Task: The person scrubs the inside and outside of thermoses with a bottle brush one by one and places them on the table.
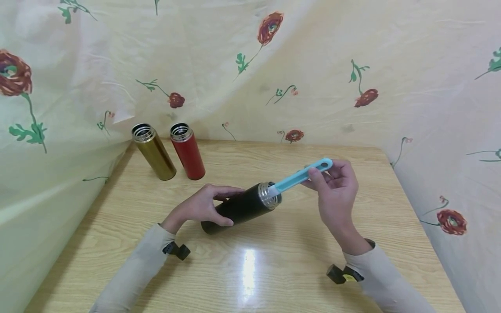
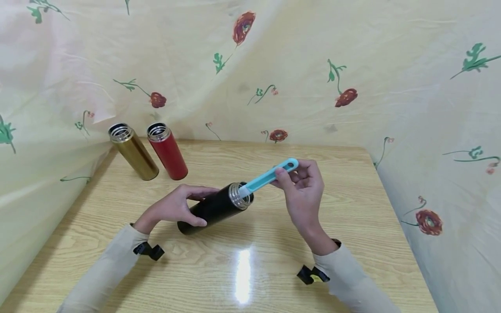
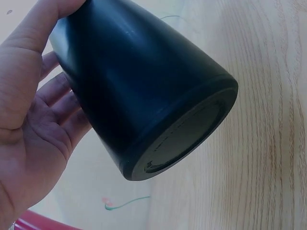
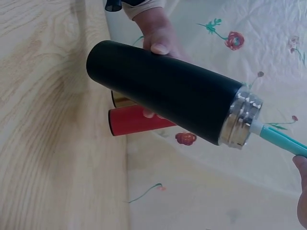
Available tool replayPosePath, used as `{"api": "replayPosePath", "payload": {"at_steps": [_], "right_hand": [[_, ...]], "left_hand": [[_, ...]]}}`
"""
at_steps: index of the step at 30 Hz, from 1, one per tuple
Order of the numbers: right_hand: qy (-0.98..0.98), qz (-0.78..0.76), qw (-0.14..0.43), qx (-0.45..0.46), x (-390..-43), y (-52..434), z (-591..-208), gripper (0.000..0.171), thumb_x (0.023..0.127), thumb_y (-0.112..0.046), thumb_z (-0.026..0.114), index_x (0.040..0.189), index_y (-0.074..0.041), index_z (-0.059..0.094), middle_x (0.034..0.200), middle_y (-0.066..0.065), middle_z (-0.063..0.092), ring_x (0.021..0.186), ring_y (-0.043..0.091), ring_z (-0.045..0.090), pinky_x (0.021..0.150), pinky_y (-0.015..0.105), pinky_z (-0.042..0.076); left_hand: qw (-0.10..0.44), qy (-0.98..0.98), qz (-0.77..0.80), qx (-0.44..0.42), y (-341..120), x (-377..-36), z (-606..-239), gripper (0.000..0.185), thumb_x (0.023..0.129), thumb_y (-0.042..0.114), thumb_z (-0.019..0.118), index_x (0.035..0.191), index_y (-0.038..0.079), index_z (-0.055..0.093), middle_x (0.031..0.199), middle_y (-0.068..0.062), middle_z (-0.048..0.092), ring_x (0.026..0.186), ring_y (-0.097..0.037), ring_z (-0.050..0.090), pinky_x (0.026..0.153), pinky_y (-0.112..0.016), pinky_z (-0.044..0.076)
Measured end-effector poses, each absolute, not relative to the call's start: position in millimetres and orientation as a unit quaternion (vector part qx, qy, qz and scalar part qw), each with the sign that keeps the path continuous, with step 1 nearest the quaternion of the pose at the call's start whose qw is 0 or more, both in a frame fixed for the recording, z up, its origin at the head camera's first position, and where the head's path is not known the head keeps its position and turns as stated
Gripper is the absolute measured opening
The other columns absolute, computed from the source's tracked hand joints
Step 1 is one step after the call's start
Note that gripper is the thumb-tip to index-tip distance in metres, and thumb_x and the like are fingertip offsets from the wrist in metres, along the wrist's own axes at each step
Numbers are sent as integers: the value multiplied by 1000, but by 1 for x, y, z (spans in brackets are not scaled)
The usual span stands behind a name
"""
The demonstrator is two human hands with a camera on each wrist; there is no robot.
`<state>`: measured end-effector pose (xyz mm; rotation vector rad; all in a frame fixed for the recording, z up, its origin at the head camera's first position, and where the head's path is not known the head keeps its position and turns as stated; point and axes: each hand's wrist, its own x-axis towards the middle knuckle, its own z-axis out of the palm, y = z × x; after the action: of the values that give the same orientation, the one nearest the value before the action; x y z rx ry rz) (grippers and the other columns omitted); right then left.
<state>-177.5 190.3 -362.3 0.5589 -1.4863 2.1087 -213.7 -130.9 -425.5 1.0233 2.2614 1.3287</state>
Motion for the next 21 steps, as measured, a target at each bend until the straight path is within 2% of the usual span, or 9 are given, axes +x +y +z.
{"api": "replayPosePath", "payload": {"at_steps": [8, 21], "right_hand": [[-515, 784, 265, 225, -179, 198, -351, 17, 91, 21, 57, 106, 12, 54, 93, 19, 70, 82, 28, 76, 71, 41, 62], [-482, 799, 273, 233, -178, 206, -335, 16, 91, 23, 54, 105, 14, 53, 90, 22, 69, 80, 31, 76, 70, 41, 62]], "left_hand": [[165, 792, 467, 355, -132, -215, -428, 80, 76, 27, 90, 147, 21, 55, 143, 6, 60, 125, -16, 60, 104, -44, 50], [158, 791, 473, 355, -134, -216, -428, 79, 75, 24, 91, 146, 19, 55, 140, 7, 62, 125, -14, 61, 103, -42, 52]]}}
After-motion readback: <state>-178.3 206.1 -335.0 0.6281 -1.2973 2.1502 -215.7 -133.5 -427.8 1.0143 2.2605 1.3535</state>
